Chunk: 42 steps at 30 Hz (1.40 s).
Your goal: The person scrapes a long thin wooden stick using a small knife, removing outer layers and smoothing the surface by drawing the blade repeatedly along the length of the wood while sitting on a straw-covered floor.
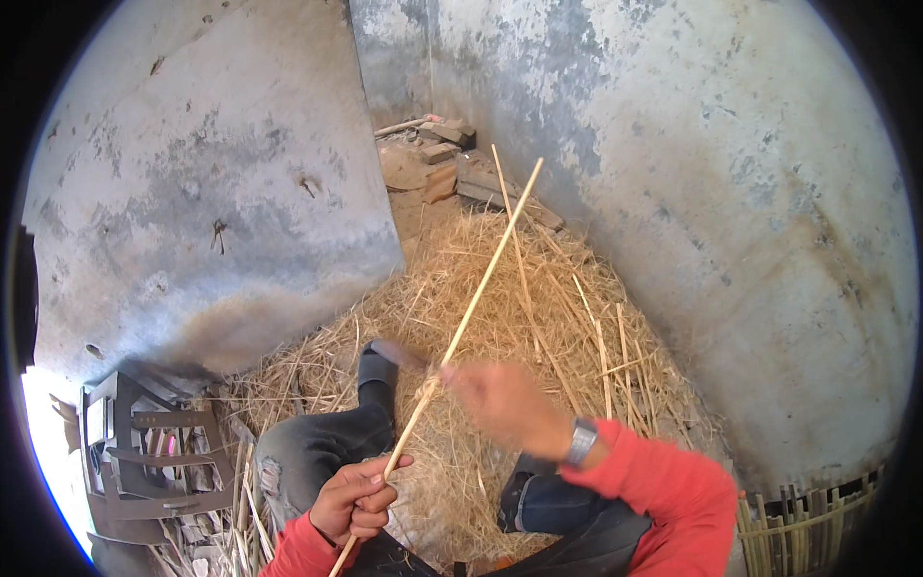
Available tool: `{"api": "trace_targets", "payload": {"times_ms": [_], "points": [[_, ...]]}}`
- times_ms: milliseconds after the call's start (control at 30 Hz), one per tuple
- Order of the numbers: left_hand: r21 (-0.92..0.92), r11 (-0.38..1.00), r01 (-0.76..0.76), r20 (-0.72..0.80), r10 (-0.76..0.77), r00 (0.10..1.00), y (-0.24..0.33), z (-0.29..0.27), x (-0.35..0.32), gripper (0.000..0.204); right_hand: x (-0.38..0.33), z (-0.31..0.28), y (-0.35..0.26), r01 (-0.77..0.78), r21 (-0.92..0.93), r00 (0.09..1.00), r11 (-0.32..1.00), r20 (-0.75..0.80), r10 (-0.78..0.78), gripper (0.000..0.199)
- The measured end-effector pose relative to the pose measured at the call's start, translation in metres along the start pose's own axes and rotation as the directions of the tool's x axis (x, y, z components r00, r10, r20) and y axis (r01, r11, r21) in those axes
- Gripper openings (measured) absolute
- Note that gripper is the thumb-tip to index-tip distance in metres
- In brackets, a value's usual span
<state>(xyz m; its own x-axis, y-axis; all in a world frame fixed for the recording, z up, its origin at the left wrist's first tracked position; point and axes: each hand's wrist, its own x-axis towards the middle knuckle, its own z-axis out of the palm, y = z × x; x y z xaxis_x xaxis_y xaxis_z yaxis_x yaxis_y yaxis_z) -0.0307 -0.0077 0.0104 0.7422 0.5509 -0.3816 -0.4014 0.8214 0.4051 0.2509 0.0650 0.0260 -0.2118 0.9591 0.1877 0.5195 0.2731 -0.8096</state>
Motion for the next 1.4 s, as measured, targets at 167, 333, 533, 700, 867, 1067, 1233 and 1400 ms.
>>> {"api": "trace_targets", "payload": {"times_ms": [167, 333, 533, 700, 867, 1067, 1233, 1400], "points": [[-0.002, 0.999, -0.033, -0.037, 0.033, 0.999, -0.002, 0.004, -0.003, 0.048, 0.004, -0.005, -0.004, -0.074, -0.015, 0.997, 0.997, 0.01, 0.075, 0.055], [-0.051, 0.998, -0.046, -0.041, 0.044, 0.998, -0.002, 0.002, -0.006, 0.046, -0.003, 0.001, -0.007, -0.144, 0.108, 0.98, 0.984, 0.154, 0.126, 0.05], [0.147, 0.983, -0.107, -0.051, 0.115, 0.992, -0.003, 0.009, 0.0, 0.046, 0.011, -0.013, -0.009, -0.251, 0.396, 0.968, 0.883, 0.088, 0.236, 0.047], [0.404, 0.895, -0.19, -0.088, 0.245, 0.965, -0.014, 0.014, 0.006, 0.048, 0.01, -0.01, -0.016, -0.204, 0.261, 0.978, 0.944, 0.105, 0.182, 0.037], [0.501, 0.844, -0.193, -0.14, 0.299, 0.944, -0.019, 0.008, 0.009, 0.048, 0.01, -0.009, -0.023, -0.12, 0.129, 0.988, 0.984, 0.116, 0.105, 0.029], [0.526, 0.759, -0.385, -0.358, 0.608, 0.709, -0.009, 0.006, 0.015, 0.042, -0.004, -0.005, -0.035, -0.112, 0.112, 0.927, 0.987, 0.368, 0.064, 0.027], [0.358, 0.87, -0.34, -0.192, 0.424, 0.885, -0.011, 0.009, 0.008, 0.044, 0.007, -0.013, -0.026, -0.103, 0.154, 0.994, 0.983, 0.046, 0.097, 0.028], [0.287, 0.923, -0.258, -0.113, 0.3, 0.947, -0.008, 0.009, 0.004, 0.044, 0.015, -0.023, -0.022, 0.018, 0.051, 0.989, 0.999, -0.151, -0.01, 0.035]]}}
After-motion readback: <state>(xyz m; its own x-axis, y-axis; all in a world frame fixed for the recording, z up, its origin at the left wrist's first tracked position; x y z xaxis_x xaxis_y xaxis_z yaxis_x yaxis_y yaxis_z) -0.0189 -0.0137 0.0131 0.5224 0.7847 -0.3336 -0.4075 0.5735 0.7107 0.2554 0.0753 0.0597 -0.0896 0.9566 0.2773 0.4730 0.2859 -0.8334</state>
